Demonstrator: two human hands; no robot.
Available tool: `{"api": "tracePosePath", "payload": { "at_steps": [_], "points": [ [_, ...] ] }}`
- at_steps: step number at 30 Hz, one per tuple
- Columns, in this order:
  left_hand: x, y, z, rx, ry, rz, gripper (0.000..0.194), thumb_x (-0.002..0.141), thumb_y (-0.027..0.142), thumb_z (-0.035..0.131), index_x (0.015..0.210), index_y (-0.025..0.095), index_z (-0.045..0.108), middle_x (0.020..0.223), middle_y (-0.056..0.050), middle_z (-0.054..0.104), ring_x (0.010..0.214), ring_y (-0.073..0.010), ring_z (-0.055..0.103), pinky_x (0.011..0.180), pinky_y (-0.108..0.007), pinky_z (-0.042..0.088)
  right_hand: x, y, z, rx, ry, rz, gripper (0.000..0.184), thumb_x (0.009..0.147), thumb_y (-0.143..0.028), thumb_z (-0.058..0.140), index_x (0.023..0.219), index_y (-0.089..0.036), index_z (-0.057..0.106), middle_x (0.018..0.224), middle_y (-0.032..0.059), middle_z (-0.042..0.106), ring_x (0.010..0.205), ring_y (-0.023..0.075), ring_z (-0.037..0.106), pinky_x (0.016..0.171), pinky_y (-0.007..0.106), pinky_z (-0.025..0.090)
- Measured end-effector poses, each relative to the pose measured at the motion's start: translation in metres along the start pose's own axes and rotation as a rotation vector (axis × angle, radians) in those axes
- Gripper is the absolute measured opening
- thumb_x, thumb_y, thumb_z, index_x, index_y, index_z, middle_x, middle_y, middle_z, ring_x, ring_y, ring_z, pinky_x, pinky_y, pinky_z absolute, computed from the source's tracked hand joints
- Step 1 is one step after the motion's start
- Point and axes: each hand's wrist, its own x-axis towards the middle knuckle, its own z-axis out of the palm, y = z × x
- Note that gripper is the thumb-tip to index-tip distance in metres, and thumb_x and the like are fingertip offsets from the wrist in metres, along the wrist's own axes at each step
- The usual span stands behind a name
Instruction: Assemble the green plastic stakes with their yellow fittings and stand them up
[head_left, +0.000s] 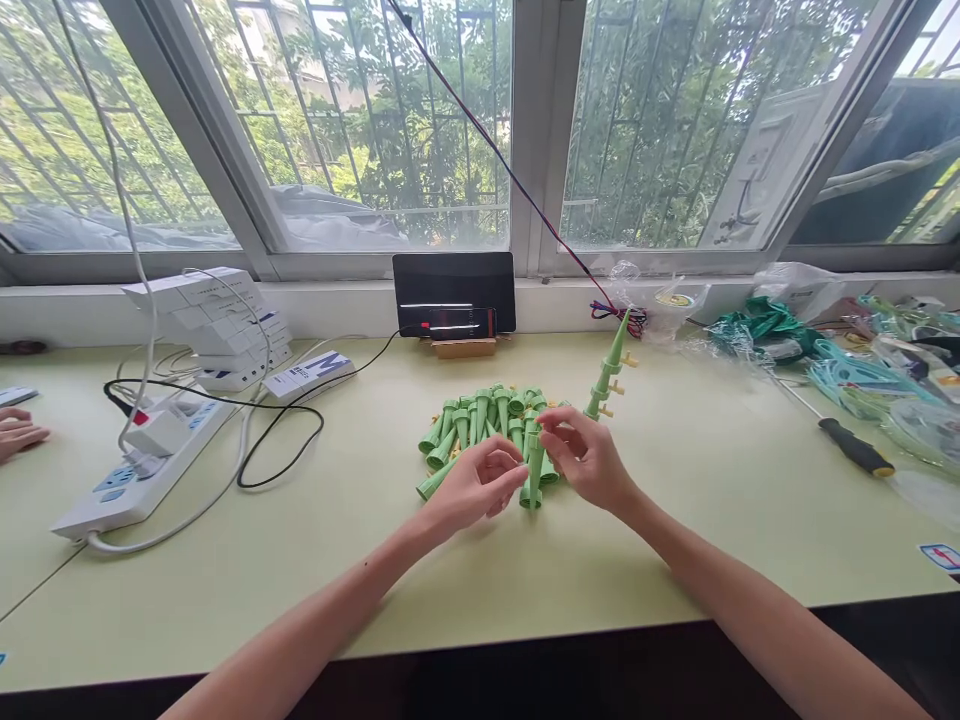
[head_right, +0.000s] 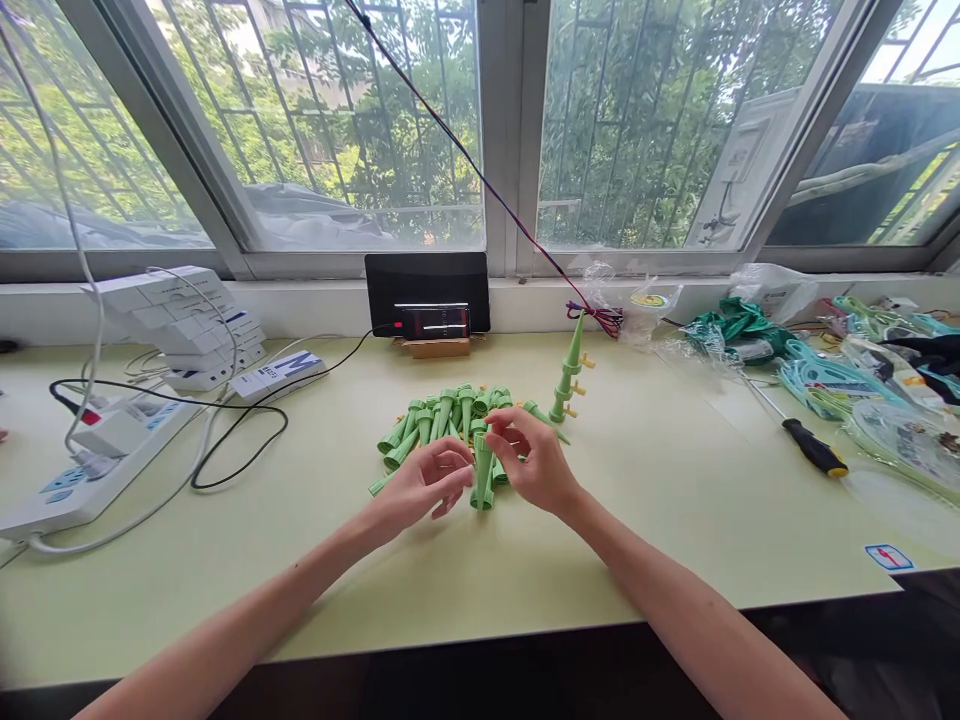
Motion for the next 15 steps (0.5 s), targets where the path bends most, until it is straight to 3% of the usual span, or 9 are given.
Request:
{"api": "tracePosePath", "payload": {
  "at_steps": [10, 15],
  "points": [
    [0.0011, -0.0053, -0.0010, -0.089, -0.032, 0.001, 0.041, 0.084, 0.041, 0.069, 0.112, 0.021, 0.045, 0.078, 0.000, 0.063, 0.047, -0.0061, 0.047, 0.042, -0.018, 0.035, -0.0069, -0.0024, 0.0133, 0.066, -0.118, 0.020, 0.015, 0.096, -0.035, 0.053, 0.101, -0.021, 0.056, 0.064, -0.0046, 0.051, 0.041, 0.0069, 0.047, 0.041, 0.021, 0.043],
    [0.0009, -0.0042, -0.0021, -0.102, -0.019, -0.004, 0.042, 0.085, 0.043, 0.067, 0.115, 0.022, 0.046, 0.079, -0.001, 0.065, 0.047, -0.0058, 0.046, 0.043, -0.019, 0.033, -0.0060, -0.0042, 0.0118, -0.042, -0.092, -0.056, 0.015, 0.095, -0.033, 0.054, 0.103, -0.021, 0.059, 0.085, 0.0035, 0.061, 0.065, 0.0126, 0.060, 0.052, 0.023, 0.054]
  ]
}}
